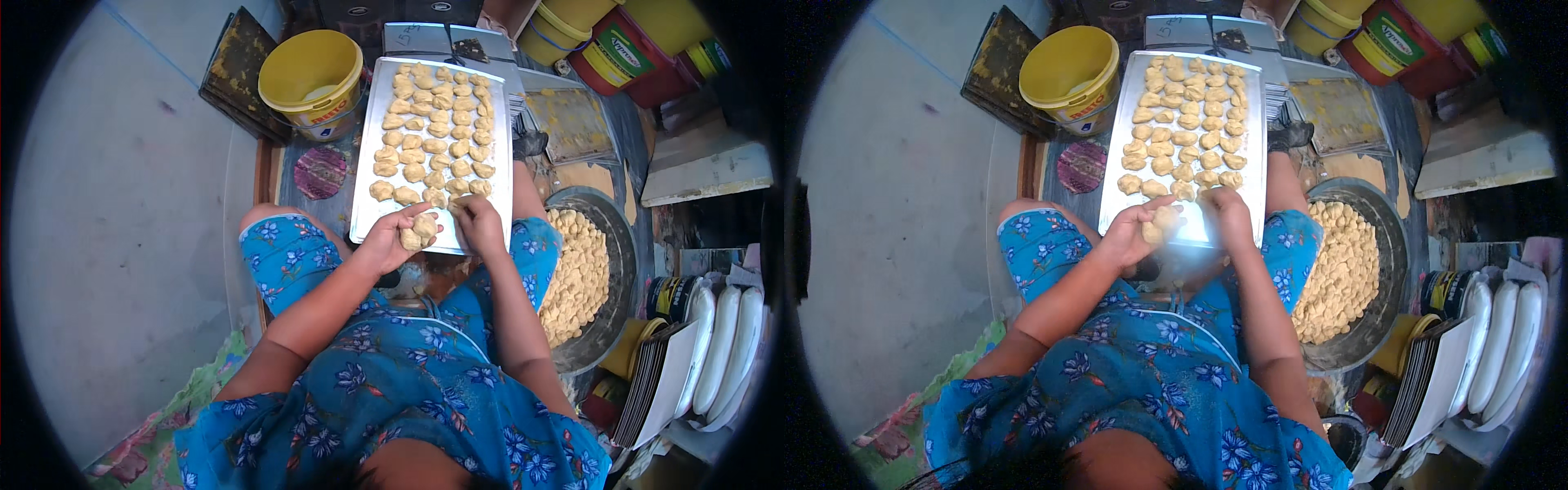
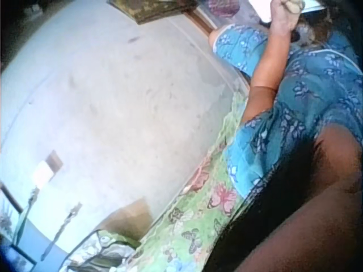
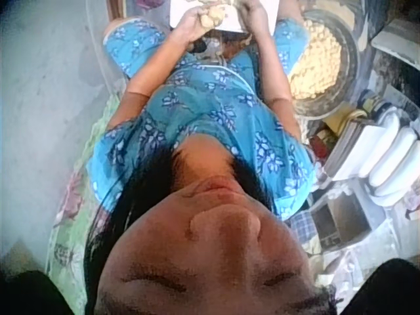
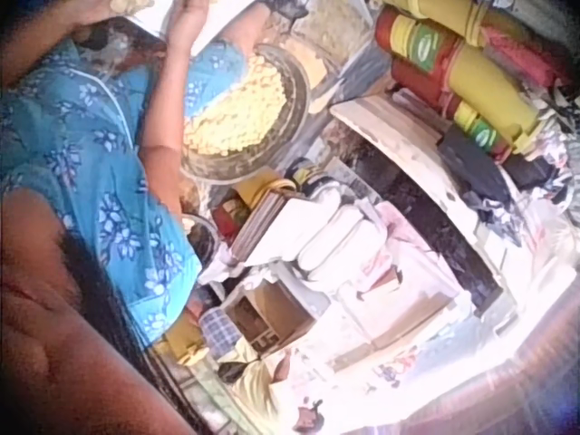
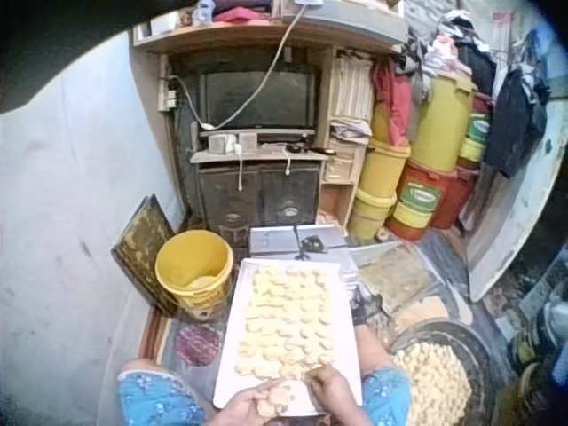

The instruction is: The person places pieces of dough onto a metal tray, wipes a separate tray with a cloth, and handles a large amount of dough in a black tub.

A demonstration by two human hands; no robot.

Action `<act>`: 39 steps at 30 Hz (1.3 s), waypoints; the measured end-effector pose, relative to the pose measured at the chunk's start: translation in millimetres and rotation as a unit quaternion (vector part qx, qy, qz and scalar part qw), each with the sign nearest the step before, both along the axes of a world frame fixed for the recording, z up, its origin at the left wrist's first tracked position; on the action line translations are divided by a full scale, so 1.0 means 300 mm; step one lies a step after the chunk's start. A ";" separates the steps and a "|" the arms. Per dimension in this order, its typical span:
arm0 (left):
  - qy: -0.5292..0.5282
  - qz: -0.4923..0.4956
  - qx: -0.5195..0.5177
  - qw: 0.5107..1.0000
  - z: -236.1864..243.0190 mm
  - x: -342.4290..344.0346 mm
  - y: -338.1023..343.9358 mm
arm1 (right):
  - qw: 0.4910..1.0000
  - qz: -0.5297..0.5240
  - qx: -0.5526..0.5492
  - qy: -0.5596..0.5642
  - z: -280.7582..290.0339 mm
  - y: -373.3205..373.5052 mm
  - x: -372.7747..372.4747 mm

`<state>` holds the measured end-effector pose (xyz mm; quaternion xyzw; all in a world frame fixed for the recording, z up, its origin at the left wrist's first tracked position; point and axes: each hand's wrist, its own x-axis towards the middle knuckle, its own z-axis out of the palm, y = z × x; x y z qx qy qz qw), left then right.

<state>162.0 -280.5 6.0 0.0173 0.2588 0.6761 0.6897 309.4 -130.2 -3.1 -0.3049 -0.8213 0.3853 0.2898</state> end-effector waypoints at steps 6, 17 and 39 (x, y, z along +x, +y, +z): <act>0.008 0.035 -0.004 0.999 0.019 0.011 0.034 | 0.984 0.137 -0.096 0.059 0.127 -0.043 0.007; -0.002 0.032 -0.020 0.999 0.016 0.024 0.016 | 0.995 -0.059 0.032 0.079 0.060 0.056 0.087; 0.496 0.119 -0.175 0.842 -0.017 -0.150 -0.119 | 0.979 0.168 0.115 -0.007 0.058 -0.163 -0.154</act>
